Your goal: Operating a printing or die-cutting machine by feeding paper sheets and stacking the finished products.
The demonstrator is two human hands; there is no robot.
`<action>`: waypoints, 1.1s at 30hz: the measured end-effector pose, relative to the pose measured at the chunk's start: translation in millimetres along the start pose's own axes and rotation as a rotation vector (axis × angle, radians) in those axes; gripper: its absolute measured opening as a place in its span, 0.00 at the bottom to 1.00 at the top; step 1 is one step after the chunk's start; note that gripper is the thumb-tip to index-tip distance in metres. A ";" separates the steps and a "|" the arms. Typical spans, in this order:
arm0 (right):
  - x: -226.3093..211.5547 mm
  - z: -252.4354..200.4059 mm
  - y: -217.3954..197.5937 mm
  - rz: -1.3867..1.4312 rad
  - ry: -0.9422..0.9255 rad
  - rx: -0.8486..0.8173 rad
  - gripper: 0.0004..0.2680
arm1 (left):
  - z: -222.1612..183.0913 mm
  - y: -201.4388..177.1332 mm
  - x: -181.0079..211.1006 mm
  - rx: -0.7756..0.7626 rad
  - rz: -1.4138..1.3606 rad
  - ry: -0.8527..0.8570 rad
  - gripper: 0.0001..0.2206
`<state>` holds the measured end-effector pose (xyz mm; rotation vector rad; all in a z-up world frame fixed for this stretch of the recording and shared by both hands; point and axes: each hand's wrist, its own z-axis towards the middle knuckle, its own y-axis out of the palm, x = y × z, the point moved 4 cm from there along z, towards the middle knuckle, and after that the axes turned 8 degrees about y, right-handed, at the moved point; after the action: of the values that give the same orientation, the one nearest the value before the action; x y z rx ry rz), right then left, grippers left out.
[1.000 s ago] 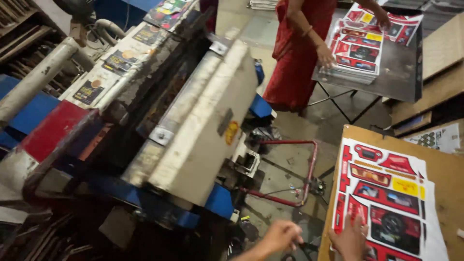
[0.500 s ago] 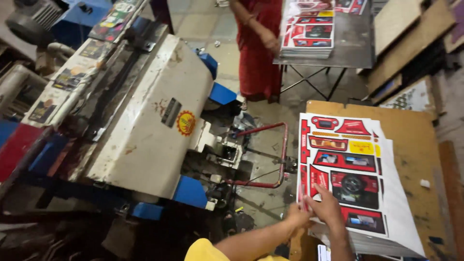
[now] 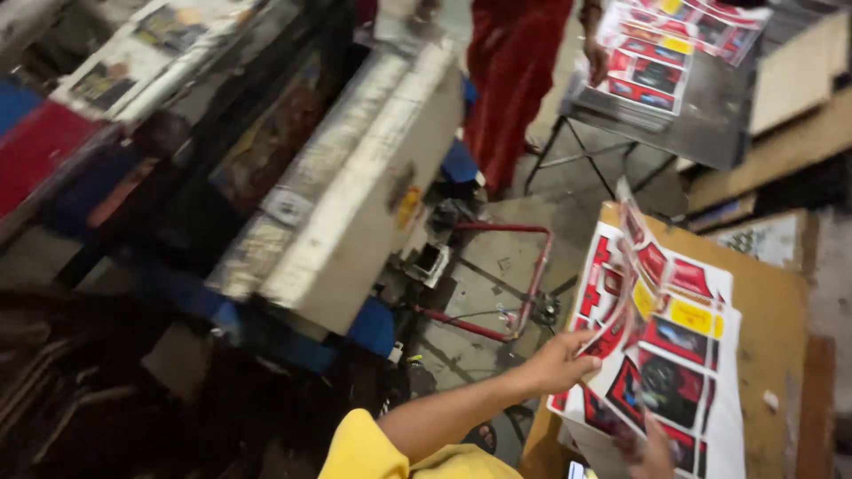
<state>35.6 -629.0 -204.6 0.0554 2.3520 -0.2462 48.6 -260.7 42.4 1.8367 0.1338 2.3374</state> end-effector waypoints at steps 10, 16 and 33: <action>-216.6 -137.1 334.8 0.050 -0.574 -0.317 0.19 | -33.9 -329.1 -87.9 0.557 0.022 -0.284 0.16; -207.4 -91.8 489.8 -0.706 -0.856 0.077 0.21 | -19.9 -485.9 -107.3 0.803 0.753 -0.516 0.12; -204.7 -179.4 361.4 -0.831 -1.259 0.311 0.14 | -90.6 -503.9 35.3 0.889 0.827 -0.135 0.13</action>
<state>98.1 -233.1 5.4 -0.7234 0.9589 -0.7700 -9.8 243.7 -32.3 2.8939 0.5697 2.9418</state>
